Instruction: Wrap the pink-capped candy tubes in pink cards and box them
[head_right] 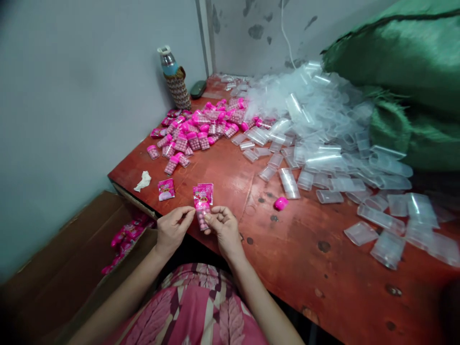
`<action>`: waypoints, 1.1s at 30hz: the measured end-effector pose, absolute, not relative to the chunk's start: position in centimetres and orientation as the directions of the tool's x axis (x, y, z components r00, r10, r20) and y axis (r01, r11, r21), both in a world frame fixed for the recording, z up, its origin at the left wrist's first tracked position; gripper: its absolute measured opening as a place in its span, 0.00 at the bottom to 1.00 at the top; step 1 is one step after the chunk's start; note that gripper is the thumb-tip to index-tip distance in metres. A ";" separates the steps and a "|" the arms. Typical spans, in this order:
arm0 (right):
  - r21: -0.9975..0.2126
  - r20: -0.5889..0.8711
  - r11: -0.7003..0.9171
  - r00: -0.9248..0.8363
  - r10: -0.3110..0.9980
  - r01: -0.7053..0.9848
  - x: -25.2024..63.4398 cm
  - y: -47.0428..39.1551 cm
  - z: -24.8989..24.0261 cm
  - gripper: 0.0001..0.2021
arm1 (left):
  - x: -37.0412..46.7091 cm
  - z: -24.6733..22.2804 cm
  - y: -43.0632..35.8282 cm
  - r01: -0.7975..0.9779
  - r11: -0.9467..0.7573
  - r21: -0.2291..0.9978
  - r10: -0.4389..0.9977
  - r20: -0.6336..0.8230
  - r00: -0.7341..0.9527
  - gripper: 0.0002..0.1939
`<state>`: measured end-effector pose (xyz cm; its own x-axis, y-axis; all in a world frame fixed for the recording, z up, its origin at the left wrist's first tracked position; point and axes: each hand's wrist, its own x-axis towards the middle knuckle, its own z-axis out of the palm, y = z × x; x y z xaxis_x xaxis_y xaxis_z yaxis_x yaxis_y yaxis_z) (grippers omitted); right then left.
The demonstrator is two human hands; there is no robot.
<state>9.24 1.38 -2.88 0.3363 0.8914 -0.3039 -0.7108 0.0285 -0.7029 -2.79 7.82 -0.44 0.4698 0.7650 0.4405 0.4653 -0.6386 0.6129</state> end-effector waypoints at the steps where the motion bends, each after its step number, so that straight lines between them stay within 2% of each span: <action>1: -0.701 -0.301 0.032 0.336 0.892 -0.713 9.3 1.4 -2.9 0.12 | -2.7 -0.4 7.9 0.471 -0.651 0.595 0.755 0.446 0.480 0.05; 11: -0.671 -0.293 0.062 0.341 0.893 -0.739 9.9 1.3 -3.3 0.12 | -1.7 -0.3 8.2 0.498 -0.699 0.513 0.714 0.462 0.527 0.04; 22: -0.653 -0.286 0.105 0.372 0.883 -0.750 9.6 1.3 -3.2 0.13 | -1.8 -0.4 8.1 0.504 -0.698 0.509 0.715 0.474 0.514 0.04; 33: -0.688 -0.299 0.104 0.411 0.861 -0.718 9.1 1.3 -3.3 0.13 | -2.2 -0.7 7.2 0.507 -0.698 0.506 0.715 0.456 0.529 0.04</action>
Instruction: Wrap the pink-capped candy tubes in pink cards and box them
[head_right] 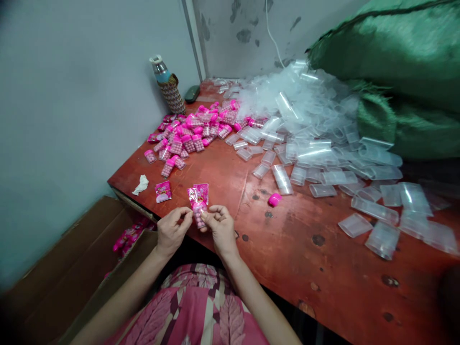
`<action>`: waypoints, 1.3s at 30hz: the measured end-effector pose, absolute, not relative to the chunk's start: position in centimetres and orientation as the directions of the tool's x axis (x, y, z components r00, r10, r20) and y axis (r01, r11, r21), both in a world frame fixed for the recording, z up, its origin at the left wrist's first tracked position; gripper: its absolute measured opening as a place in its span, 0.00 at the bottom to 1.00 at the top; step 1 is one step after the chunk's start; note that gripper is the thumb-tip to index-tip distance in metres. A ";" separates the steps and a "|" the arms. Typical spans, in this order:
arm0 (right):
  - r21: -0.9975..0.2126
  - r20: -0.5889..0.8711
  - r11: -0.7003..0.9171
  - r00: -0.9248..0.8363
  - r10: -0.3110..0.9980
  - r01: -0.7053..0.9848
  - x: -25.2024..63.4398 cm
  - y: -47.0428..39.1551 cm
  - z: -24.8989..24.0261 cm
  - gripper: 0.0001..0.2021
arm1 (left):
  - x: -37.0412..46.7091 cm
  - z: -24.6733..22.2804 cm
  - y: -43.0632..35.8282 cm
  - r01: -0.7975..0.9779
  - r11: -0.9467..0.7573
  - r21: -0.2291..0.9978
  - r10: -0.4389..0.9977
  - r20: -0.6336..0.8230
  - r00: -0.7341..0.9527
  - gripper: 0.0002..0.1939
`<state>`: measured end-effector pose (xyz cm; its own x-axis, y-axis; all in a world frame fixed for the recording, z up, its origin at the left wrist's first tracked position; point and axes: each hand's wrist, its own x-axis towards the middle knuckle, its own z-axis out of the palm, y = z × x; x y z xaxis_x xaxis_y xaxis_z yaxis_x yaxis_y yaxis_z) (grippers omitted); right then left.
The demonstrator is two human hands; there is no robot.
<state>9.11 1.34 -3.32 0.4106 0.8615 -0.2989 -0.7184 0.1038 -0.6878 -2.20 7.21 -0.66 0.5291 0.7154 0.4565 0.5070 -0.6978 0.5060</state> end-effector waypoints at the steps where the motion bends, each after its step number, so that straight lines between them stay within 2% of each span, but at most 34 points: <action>1: -0.692 -0.298 0.107 0.418 0.858 -0.714 9.1 1.4 -3.3 0.13 | -2.2 -0.7 7.2 0.508 -0.703 0.497 0.710 0.458 0.535 0.04; 9: -0.698 -0.293 0.126 0.442 0.848 -0.705 8.6 1.4 -3.2 0.12 | -2.9 -0.5 7.1 0.480 -0.770 0.421 0.639 0.501 0.584 0.04; 12: -0.718 -0.304 0.132 0.478 0.824 -0.683 8.7 1.6 -3.5 0.11 | -3.1 -0.6 5.5 0.366 -0.798 0.478 0.588 0.487 0.646 0.05; 14: -0.732 -0.315 0.134 0.506 0.803 -0.668 8.8 1.7 -3.6 0.11 | -3.2 -0.8 4.5 0.285 -0.750 0.597 0.601 0.436 0.669 0.06; 15: -0.744 -0.310 0.127 0.507 0.804 -0.656 8.8 1.8 -3.6 0.11 | -3.2 -1.0 4.2 0.283 -0.665 0.692 0.672 0.388 0.631 0.06; 17: -0.788 -0.271 0.101 0.490 0.829 -0.607 8.7 1.7 -3.5 0.10 | -3.0 -1.3 4.4 0.266 -0.344 0.901 0.871 0.201 0.447 0.06; 19: -0.845 -0.220 0.075 0.472 0.854 -0.530 8.3 1.5 -3.3 0.08 | -2.8 -1.5 5.4 0.098 0.025 0.995 0.950 -0.054 0.306 0.10; 22: -0.894 -0.188 0.039 0.451 0.872 -0.447 7.8 1.2 -3.0 0.07 | -2.2 -1.5 7.1 -0.164 0.330 0.930 0.889 -0.248 0.385 0.12; 25: -0.909 -0.183 0.012 0.425 0.886 -0.417 7.6 1.1 -2.8 0.08 | -1.5 -1.5 7.8 -0.285 0.460 0.841 0.849 -0.323 0.417 0.11; 30: -0.893 -0.236 -0.042 0.386 0.892 -0.449 7.8 1.1 -3.0 0.10 | -1.0 -1.7 7.9 -0.435 0.536 0.724 0.832 -0.367 0.416 0.11; 33: -0.885 -0.268 -0.074 0.374 0.888 -0.459 7.7 1.3 -3.1 0.09 | -0.9 -1.9 8.1 -0.466 0.557 0.688 0.824 -0.385 0.416 0.12; 39: -0.961 -0.202 -0.080 0.471 0.859 -0.266 7.1 1.4 -2.3 0.08 | -1.1 -2.1 8.4 -0.449 0.576 0.683 0.813 -0.424 0.399 0.12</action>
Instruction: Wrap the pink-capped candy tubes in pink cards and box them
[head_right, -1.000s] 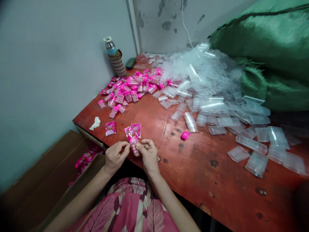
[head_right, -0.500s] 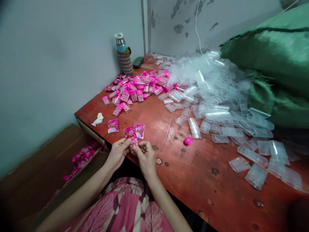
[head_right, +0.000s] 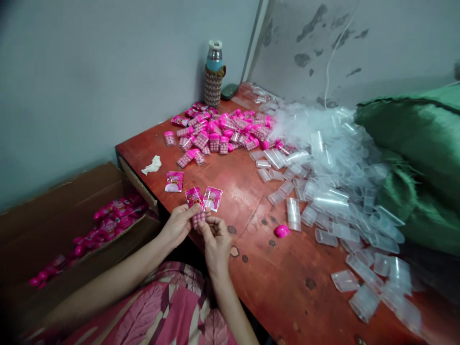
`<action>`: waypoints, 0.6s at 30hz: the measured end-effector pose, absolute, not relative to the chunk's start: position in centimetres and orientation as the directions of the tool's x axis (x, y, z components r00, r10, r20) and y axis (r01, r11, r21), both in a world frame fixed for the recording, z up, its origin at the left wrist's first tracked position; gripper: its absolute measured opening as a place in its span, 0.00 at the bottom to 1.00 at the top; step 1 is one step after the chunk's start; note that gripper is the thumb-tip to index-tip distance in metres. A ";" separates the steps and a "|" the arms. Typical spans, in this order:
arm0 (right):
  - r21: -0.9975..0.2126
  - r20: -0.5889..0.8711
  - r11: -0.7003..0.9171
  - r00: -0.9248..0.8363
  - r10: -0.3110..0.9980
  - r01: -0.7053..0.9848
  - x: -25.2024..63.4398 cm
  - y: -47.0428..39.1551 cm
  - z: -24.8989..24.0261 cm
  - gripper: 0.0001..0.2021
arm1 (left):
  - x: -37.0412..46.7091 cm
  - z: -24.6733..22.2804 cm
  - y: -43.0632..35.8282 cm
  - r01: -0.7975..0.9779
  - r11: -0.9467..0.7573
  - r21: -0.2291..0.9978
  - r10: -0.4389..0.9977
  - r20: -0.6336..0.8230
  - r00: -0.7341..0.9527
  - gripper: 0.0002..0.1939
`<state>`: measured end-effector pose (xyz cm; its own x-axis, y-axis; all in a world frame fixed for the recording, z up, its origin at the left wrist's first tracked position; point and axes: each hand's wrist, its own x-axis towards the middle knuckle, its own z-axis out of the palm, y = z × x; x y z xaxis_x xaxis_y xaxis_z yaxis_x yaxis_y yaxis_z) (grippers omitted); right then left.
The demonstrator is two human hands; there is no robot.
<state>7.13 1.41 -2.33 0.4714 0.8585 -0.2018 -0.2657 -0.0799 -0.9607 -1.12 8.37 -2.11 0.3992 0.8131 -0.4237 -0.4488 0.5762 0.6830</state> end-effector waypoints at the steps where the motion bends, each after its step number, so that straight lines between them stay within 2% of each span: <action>1: -0.957 -0.213 -0.085 0.475 0.854 -0.277 7.1 1.4 -2.3 0.08 | -1.2 -2.1 8.4 -0.442 0.580 0.685 0.809 -0.416 0.416 0.12; 8: -0.833 -0.344 -0.077 0.404 0.848 -0.548 7.2 1.4 -2.8 0.07 | -2.1 -2.4 7.8 -0.412 0.670 0.618 0.713 -0.379 0.590 0.10; 12: -0.833 -0.309 -0.033 0.414 0.856 -0.552 7.1 1.7 -2.8 0.07 | -2.3 -2.2 7.5 -0.444 0.689 0.573 0.699 -0.363 0.617 0.09; 18: -0.869 -0.284 -0.076 0.366 0.886 -0.489 6.8 1.3 -2.4 0.11 | -2.8 -1.8 7.4 -0.511 0.652 0.560 0.749 -0.375 0.546 0.09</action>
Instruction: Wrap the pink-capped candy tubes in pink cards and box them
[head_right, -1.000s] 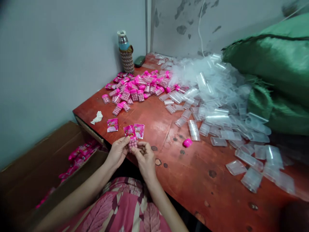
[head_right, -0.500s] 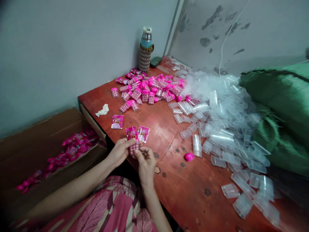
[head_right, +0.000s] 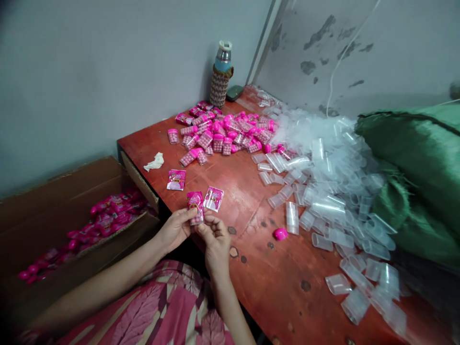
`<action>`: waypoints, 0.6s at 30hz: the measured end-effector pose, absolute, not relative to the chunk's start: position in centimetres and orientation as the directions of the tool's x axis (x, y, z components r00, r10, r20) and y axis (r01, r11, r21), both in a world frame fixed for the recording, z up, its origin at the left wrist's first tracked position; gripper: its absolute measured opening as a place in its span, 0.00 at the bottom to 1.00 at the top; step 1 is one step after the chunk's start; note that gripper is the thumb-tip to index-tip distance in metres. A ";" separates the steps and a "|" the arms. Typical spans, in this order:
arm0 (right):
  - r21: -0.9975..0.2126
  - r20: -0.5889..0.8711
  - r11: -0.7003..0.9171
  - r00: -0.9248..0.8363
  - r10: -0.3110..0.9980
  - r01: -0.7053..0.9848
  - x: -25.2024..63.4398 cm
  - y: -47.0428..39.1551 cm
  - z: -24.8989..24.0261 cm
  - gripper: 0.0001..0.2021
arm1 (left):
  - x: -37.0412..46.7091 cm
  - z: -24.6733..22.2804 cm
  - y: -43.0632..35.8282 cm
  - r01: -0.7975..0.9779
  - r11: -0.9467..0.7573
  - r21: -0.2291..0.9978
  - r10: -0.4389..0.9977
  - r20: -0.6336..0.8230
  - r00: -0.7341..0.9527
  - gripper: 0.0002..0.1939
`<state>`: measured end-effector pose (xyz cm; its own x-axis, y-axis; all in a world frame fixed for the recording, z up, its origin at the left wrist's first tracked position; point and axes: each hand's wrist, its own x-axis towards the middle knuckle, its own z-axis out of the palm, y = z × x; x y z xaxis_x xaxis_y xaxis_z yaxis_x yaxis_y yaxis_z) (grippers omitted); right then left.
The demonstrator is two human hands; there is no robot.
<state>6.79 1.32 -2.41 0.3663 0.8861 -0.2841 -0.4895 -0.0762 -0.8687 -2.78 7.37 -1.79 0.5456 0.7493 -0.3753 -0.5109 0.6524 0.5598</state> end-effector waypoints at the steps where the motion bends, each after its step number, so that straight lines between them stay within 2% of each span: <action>1: -0.882 -0.278 -0.082 0.374 0.885 -0.464 6.8 1.3 -2.5 0.11 | -2.8 -1.8 7.3 -0.512 0.655 0.556 0.747 -0.376 0.548 0.08; 6: -0.917 -0.250 -0.084 0.400 0.882 -0.390 6.3 1.7 -2.7 0.08 | -2.9 -1.8 6.6 -0.501 0.646 0.576 0.753 -0.371 0.544 0.09; 9: -0.909 -0.245 -0.086 0.355 0.902 -0.408 5.7 2.1 -2.2 0.09 | -3.9 -1.1 6.7 -0.559 0.575 0.597 0.814 -0.348 0.465 0.09; 11: -0.897 -0.255 -0.093 0.333 0.908 -0.432 5.6 2.3 -1.8 0.09 | -5.5 -0.5 7.2 -0.638 0.466 0.613 0.885 -0.315 0.343 0.12; 14: -0.897 -0.255 -0.087 0.347 0.903 -0.433 6.0 2.3 -1.5 0.08 | -8.0 -0.1 8.0 -0.704 0.196 0.682 0.975 -0.211 0.068 0.28; 16: -0.905 -0.252 -0.083 0.366 0.896 -0.418 6.6 2.3 -1.5 0.07 | -8.7 -0.4 8.6 -0.615 0.114 0.780 0.989 -0.145 -0.001 0.32; 18: -0.911 -0.252 -0.088 0.376 0.892 -0.402 7.3 2.2 -1.7 0.07 | -8.0 -1.0 9.2 -0.369 0.082 0.926 0.996 -0.064 0.061 0.28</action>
